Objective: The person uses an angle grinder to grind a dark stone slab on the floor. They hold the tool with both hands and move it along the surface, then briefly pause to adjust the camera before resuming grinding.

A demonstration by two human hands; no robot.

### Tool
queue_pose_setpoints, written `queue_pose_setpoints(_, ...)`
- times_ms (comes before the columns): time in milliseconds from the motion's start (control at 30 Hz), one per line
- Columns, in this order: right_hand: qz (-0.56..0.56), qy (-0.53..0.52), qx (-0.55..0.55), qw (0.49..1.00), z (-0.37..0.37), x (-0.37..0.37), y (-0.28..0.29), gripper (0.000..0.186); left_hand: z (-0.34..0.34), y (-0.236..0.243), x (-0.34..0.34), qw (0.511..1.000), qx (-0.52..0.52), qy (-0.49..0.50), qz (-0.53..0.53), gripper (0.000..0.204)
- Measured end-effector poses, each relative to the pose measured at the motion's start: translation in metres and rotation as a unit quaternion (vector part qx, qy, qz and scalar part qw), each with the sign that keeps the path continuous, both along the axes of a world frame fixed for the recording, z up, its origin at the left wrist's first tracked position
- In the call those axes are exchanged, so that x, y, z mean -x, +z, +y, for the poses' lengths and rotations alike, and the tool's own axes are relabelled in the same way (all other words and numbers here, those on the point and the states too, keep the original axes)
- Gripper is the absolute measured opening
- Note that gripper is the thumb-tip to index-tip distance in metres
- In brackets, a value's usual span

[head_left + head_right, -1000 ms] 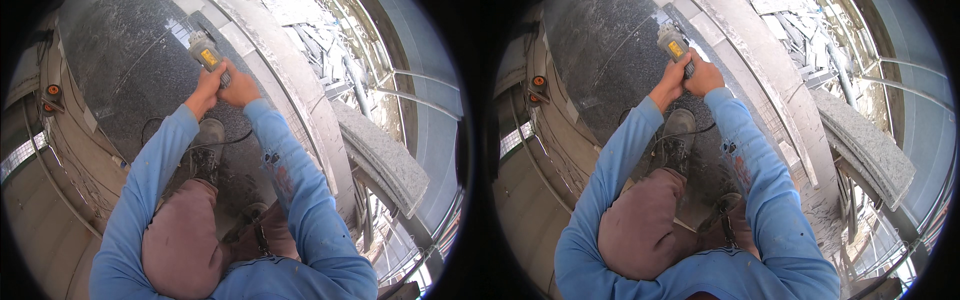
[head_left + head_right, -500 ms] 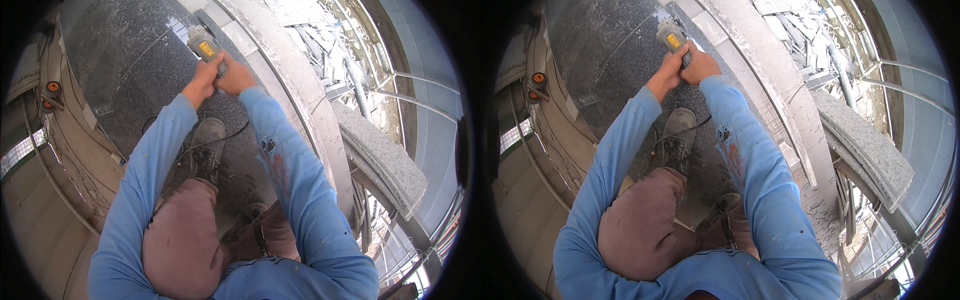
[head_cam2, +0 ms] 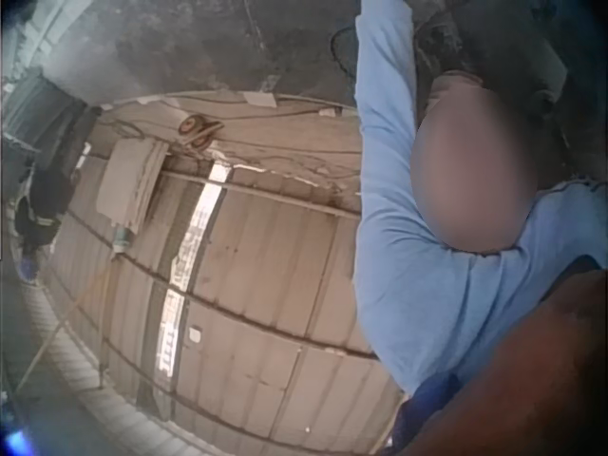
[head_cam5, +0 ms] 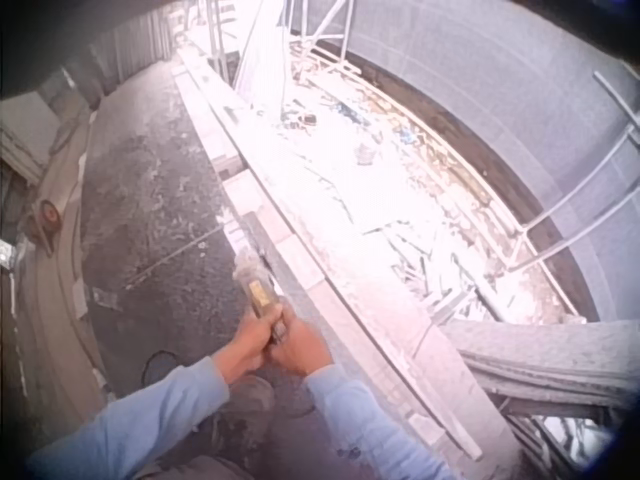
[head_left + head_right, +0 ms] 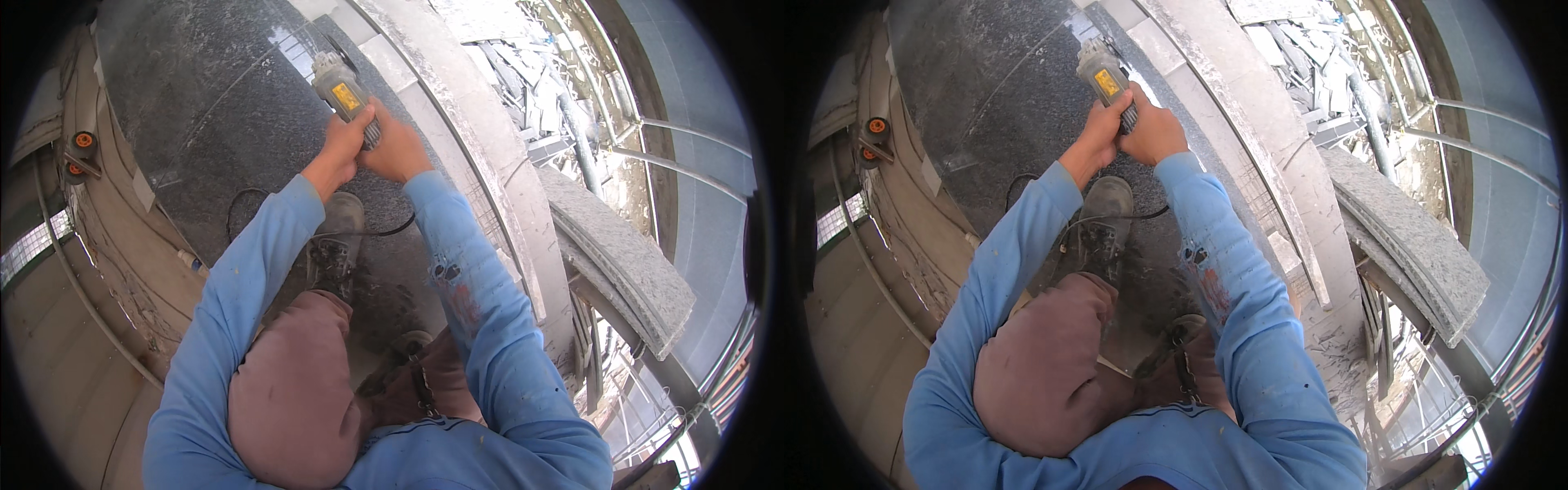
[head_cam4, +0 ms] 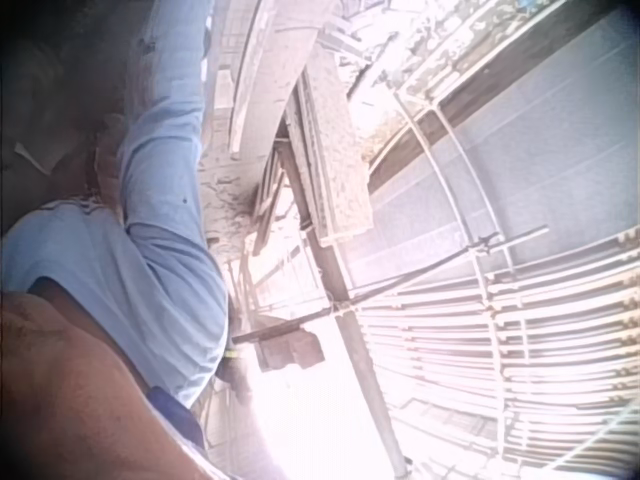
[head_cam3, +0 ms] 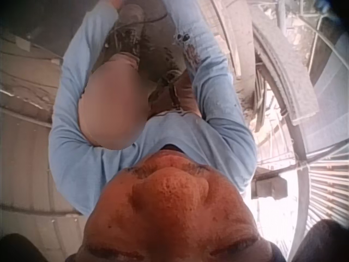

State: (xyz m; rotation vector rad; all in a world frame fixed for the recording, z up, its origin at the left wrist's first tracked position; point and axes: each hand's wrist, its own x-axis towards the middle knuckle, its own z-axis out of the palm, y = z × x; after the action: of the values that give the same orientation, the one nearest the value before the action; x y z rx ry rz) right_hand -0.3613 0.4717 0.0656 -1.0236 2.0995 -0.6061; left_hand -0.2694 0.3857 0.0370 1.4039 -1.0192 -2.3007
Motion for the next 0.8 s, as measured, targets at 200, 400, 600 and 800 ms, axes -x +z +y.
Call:
queue_pose_setpoints(200, -0.007, -0.003, -0.014, 1.000, 0.010, 0.001, 0.008, 0.090, 0.011, 0.002, 0.001, 1.000, 0.011, 0.022, 0.006, 0.045)
queue_pose_setpoints(400, -0.012, -0.009, -0.021, 1.000, 0.007, 0.000, 0.010, 0.090, 0.005, -0.007, 0.001, 1.000, 0.004, 0.012, 0.015, 0.049)
queue_pose_setpoints(600, -0.008, -0.008, -0.030, 0.999, 0.002, 0.002, 0.003, 0.093, 0.000, -0.013, 0.002, 1.000, -0.002, 0.017, 0.006, 0.053)
queue_pose_setpoints(800, -0.017, -0.006, -0.023, 1.000, -0.005, 0.004, -0.001, 0.095, -0.007, -0.021, 0.004, 1.000, 0.011, 0.002, 0.000, 0.048)
